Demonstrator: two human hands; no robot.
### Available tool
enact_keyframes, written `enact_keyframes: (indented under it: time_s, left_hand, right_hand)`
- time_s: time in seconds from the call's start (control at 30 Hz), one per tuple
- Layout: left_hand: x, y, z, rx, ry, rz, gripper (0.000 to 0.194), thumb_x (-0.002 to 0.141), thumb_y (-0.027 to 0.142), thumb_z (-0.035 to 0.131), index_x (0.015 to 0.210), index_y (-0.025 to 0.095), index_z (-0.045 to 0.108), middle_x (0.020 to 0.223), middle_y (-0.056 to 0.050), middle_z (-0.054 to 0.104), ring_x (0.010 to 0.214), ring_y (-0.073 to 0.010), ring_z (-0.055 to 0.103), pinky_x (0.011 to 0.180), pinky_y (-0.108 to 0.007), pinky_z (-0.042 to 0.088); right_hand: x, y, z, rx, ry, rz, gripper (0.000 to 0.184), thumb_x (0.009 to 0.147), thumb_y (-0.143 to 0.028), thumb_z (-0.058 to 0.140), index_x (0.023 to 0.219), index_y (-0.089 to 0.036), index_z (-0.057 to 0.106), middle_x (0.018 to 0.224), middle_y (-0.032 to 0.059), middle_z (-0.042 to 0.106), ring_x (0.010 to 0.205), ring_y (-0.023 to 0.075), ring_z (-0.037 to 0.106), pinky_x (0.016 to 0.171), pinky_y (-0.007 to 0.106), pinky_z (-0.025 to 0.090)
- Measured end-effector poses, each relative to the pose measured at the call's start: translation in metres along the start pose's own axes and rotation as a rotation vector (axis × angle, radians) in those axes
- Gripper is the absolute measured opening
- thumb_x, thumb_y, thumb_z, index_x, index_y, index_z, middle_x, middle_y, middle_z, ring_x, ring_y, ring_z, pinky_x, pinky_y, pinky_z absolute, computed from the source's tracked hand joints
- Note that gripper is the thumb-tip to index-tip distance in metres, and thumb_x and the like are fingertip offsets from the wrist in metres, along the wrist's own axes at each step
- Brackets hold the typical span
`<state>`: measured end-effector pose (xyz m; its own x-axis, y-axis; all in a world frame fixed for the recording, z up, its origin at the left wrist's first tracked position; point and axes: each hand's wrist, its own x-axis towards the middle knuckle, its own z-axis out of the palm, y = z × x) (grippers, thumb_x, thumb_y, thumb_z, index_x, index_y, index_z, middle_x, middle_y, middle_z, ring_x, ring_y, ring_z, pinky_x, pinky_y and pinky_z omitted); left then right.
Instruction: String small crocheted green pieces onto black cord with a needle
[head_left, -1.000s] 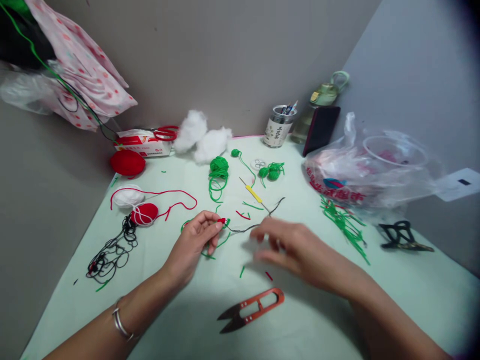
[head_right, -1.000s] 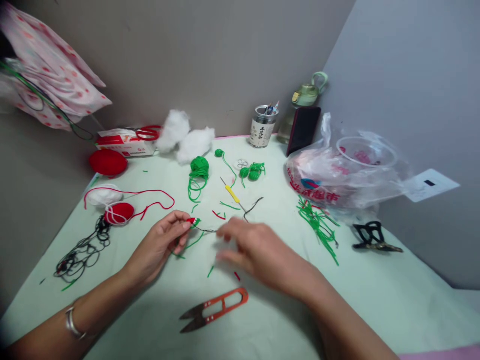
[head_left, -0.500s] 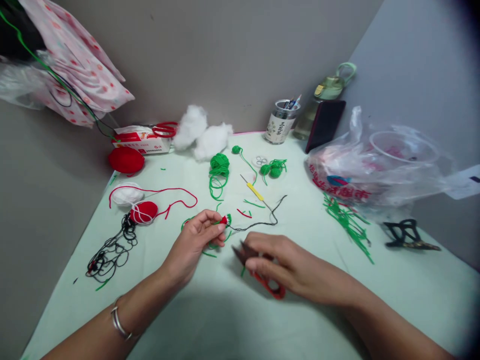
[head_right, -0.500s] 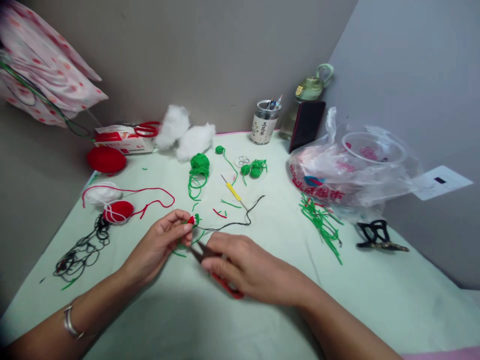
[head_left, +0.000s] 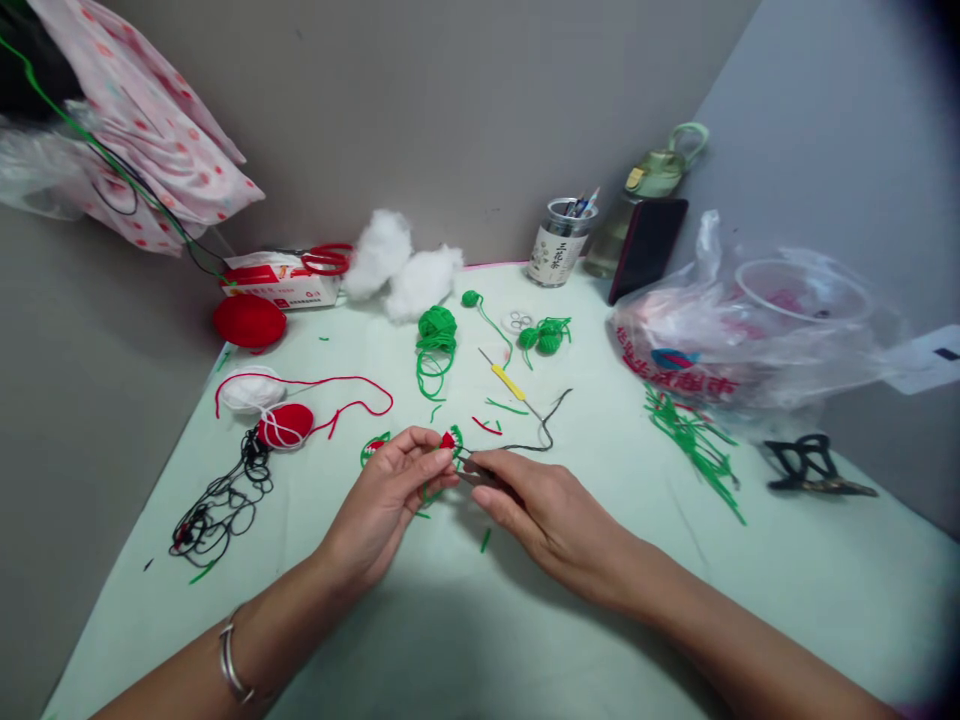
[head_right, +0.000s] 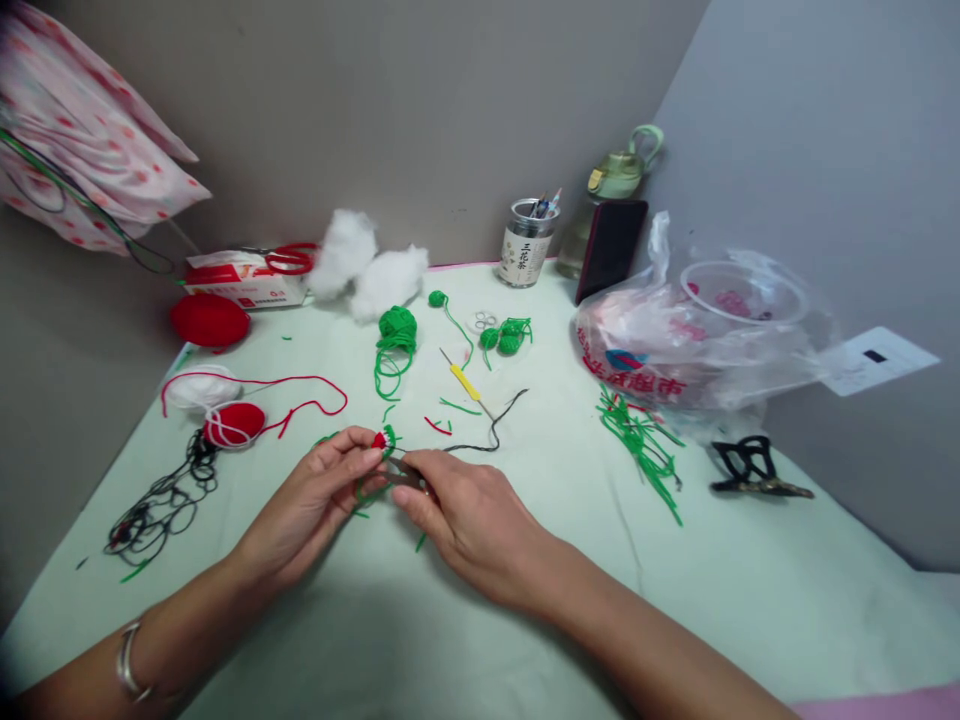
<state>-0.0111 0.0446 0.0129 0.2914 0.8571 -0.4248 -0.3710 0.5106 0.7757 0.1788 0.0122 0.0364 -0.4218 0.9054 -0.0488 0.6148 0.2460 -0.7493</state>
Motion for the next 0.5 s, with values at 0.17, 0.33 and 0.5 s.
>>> enact_keyframes:
  time_s: [0.17,0.33,0.5]
  left_hand:
    - [-0.0014,-0.0038,-0.0001,0.018,-0.033,0.01,0.021,0.077,0.023,0.081,0.085,0.017,0.063,0.081,0.003,0.066,0.075,-0.008,0.065,0.076,-0.019,0.052]
    - [-0.0018,-0.0067,-0.0006,0.031,-0.044,0.009,0.022,0.077,0.024,0.082,0.083,0.017,0.062,0.077,0.003,0.067,0.074,-0.0087,0.066,0.077,-0.02,0.051]
    - [-0.0023,-0.01,0.0014,0.057,-0.065,0.05,0.025,0.073,0.025,0.084,0.08,0.018,0.06,0.075,0.003,0.069,0.071,-0.0092,0.066,0.073,-0.02,0.049]
  right_hand:
    - [0.0019,-0.0011,0.0019,-0.027,0.024,0.071,0.024,0.103,-0.035,0.043,0.1,-0.018,0.06,0.087,0.0032,0.065,0.075,0.0153,0.058,0.068,0.026,0.04]
    - [0.0023,0.0002,0.0021,-0.005,0.056,0.065,0.023,0.103,-0.037,0.044,0.1,-0.018,0.058,0.085,0.0021,0.063,0.073,0.0147,0.055,0.068,0.026,0.038]
    - [0.0019,-0.0019,0.0017,0.027,0.052,0.075,0.023,0.102,-0.036,0.046,0.094,-0.019,0.057,0.08,0.0002,0.059,0.07,0.0135,0.051,0.066,0.025,0.034]
